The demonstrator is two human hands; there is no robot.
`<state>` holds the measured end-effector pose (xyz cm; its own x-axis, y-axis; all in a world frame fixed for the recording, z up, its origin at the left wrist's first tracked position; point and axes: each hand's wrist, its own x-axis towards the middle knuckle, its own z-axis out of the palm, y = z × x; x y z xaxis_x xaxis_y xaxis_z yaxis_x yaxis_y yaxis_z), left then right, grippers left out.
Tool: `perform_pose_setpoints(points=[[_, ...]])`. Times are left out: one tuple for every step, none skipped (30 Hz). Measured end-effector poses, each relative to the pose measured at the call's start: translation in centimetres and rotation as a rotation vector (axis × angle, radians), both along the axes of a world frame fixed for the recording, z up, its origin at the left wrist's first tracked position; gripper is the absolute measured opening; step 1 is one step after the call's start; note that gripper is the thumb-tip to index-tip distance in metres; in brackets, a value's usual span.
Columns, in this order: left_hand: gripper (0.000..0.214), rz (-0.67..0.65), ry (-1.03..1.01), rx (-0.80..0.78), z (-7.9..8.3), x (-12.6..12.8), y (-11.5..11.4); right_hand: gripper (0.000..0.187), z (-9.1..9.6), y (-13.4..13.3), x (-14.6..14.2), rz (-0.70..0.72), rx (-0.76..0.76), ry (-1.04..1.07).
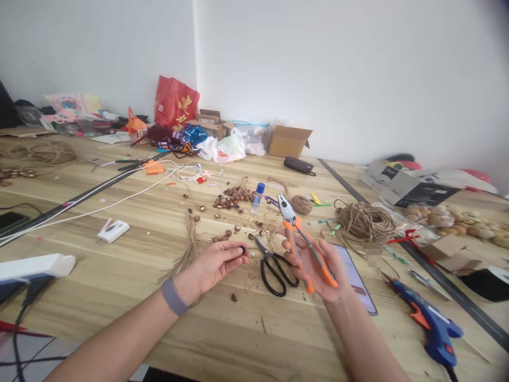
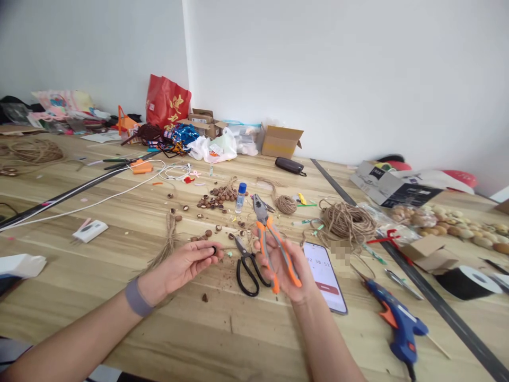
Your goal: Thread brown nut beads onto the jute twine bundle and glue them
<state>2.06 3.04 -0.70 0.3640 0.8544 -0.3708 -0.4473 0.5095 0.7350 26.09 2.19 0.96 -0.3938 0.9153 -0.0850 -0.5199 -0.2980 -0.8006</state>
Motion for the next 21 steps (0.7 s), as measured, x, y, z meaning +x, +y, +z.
perform_pose_setpoints(points=[[0.012,0.001,0.000,0.012,-0.1,-0.1,0.0,0.047,-0.3,-0.1,-0.4,0.031,0.003,0.004],[0.011,0.001,0.000,0.025,-0.1,-0.1,0.1,0.047,-0.6,-0.2,-0.6,0.051,0.005,-0.010],[0.010,-0.001,0.000,0.037,-0.1,-0.1,0.1,0.048,-0.9,-0.3,-0.9,0.068,0.004,-0.036],[0.009,-0.006,-0.001,0.047,-0.1,-0.1,0.1,0.049,-1.1,-0.4,-1.0,0.084,-0.002,-0.066],[0.008,-0.011,-0.002,0.059,-0.1,-0.1,0.1,0.051,-1.2,-0.6,-1.2,0.102,-0.008,-0.096],[0.008,-0.019,-0.005,0.074,-0.1,-0.1,0.0,0.052,-1.2,-0.7,-1.3,0.123,-0.011,-0.127],[0.008,-0.029,-0.011,0.094,0.0,-0.1,-0.1,0.052,-1.2,-0.9,-1.5,0.143,-0.007,-0.162],[0.009,-0.044,-0.020,0.115,0.0,0.0,-0.2,0.052,-1.1,-1.1,-1.7,0.164,0.006,-0.204],[0.012,-0.063,-0.032,0.137,0.0,0.0,-0.3,0.052,-1.0,-1.3,-1.9,0.183,0.023,-0.256],[0.015,-0.085,-0.045,0.158,0.0,0.0,-0.4,0.052,-1.0,-1.4,-2.2,0.197,0.041,-0.317],[0.017,-0.106,-0.056,0.175,0.0,0.0,-0.5,0.053,-1.0,-1.6,-2.6,0.207,0.060,-0.384],[0.019,-0.125,-0.060,0.188,0.0,0.1,-0.6,0.056,-1.0,-1.7,-3.0,0.213,0.075,-0.452],[0.020,-0.132,-0.057,0.200,0.0,0.1,-0.6,0.060,-1.0,-1.7,-3.4,0.210,0.086,-0.519],[0.020,-0.129,-0.049,0.210,0.0,0.1,-0.7,0.067,-1.1,-1.7,-3.7,0.194,0.094,-0.586],[0.021,-0.118,-0.039,0.218,0.1,0.1,-0.7,0.074,-1.2,-1.7,-4.0,0.168,0.106,-0.649],[0.020,-0.102,-0.027,0.224,0.1,0.2,-0.7,0.080,-1.3,-1.7,-4.3,0.141,0.129,-0.713],[0.020,-0.086,-0.015,0.226,0.1,0.3,-0.7,0.086,-1.3,-1.8,-4.5,0.117,0.164,-0.784],[0.020,-0.075,-0.005,0.225,0.1,0.3,-0.7,0.091,-1.3,-1.8,-4.6,0.098,0.211,-0.862],[0.019,-0.072,0.004,0.224,0.2,0.4,-0.7,0.093,-1.3,-1.9,-4.7,0.085,0.264,-0.943],[0.019,-0.075,0.010,0.224,0.2,0.5,-0.8,0.091,-1.2,-2.1,-4.8,0.076,0.310,-1.020],[0.019,-0.082,0.012,0.224,0.3,0.5,-0.9,0.085,-1.0,-2.2,-4.9,0.057,0.337,-1.084]])
